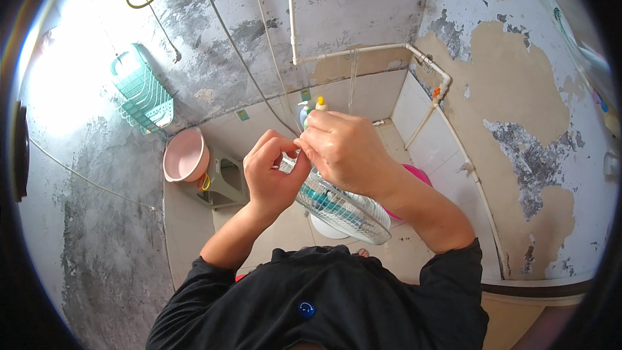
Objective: The person sits on the floor and uses cable ties and scissors to secure the wire mesh cage of a floor fan.
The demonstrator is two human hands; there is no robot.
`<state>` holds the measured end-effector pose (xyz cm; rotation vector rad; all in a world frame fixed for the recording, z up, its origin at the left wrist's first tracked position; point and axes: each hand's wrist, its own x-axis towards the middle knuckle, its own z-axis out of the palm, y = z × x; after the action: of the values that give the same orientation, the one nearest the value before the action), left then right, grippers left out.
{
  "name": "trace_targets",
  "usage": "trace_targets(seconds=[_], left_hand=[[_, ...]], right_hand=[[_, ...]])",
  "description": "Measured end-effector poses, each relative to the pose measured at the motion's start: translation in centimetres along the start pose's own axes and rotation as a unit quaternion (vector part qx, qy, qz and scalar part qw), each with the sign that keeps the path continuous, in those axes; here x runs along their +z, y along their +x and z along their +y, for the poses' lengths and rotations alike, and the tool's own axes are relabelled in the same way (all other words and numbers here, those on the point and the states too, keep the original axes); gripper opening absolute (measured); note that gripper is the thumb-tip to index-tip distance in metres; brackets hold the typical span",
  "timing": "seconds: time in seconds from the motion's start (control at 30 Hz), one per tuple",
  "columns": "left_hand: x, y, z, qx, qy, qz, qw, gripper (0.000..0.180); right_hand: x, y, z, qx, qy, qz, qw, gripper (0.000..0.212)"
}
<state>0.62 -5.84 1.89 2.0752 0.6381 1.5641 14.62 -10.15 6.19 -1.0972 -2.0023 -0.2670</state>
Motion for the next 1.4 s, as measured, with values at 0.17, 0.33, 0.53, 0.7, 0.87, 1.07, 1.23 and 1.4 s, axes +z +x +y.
trace_targets(seconds=[0.17, 0.33, 0.53, 0.7, 0.87, 1.07, 1.23, 1.4], left_hand=[[0.3, -0.3, 0.1, -0.02, -0.005, 0.015, 1.0, 0.012], [0.5, -1.5, -0.6, -0.029, 0.03, -0.025, 0.999, 0.013], [-0.7, -4.2, -2.1, -0.058, 0.126, -0.185, 0.973, 0.011], [-0.6, -3.9, -1.8, -0.035, 0.118, -0.191, 0.974, 0.013], [0.3, -3.7, -2.5, -0.012, 0.042, -0.142, 0.989, 0.008], [0.5, -3.9, -2.8, -0.076, 0.018, -0.167, 0.983, 0.006], [0.4, -3.9, -3.2, -0.092, 0.016, -0.164, 0.982, 0.006], [0.0, -3.9, -3.5, -0.058, 0.014, -0.164, 0.985, 0.009]], right_hand=[[0.1, -0.2, -0.4, 0.071, 0.051, 0.002, 0.996, 0.007], [0.1, -0.2, -0.5, 0.117, 0.103, 0.048, 0.987, 0.004], [-1.0, -0.1, 1.0, 0.204, 0.18, 0.136, 0.953, 0.011], [-1.2, -0.5, 1.6, 0.339, 0.354, 0.148, 0.859, 0.019], [-0.9, -0.2, 1.6, 0.349, 0.444, 0.184, 0.805, 0.022], [0.2, -1.8, 2.1, 0.368, 0.52, 0.2, 0.744, 0.022], [2.5, -4.3, 1.0, 0.34, 0.416, 0.128, 0.834, 0.017], [4.1, -6.2, -0.5, 0.374, 0.216, -0.015, 0.902, 0.007]])
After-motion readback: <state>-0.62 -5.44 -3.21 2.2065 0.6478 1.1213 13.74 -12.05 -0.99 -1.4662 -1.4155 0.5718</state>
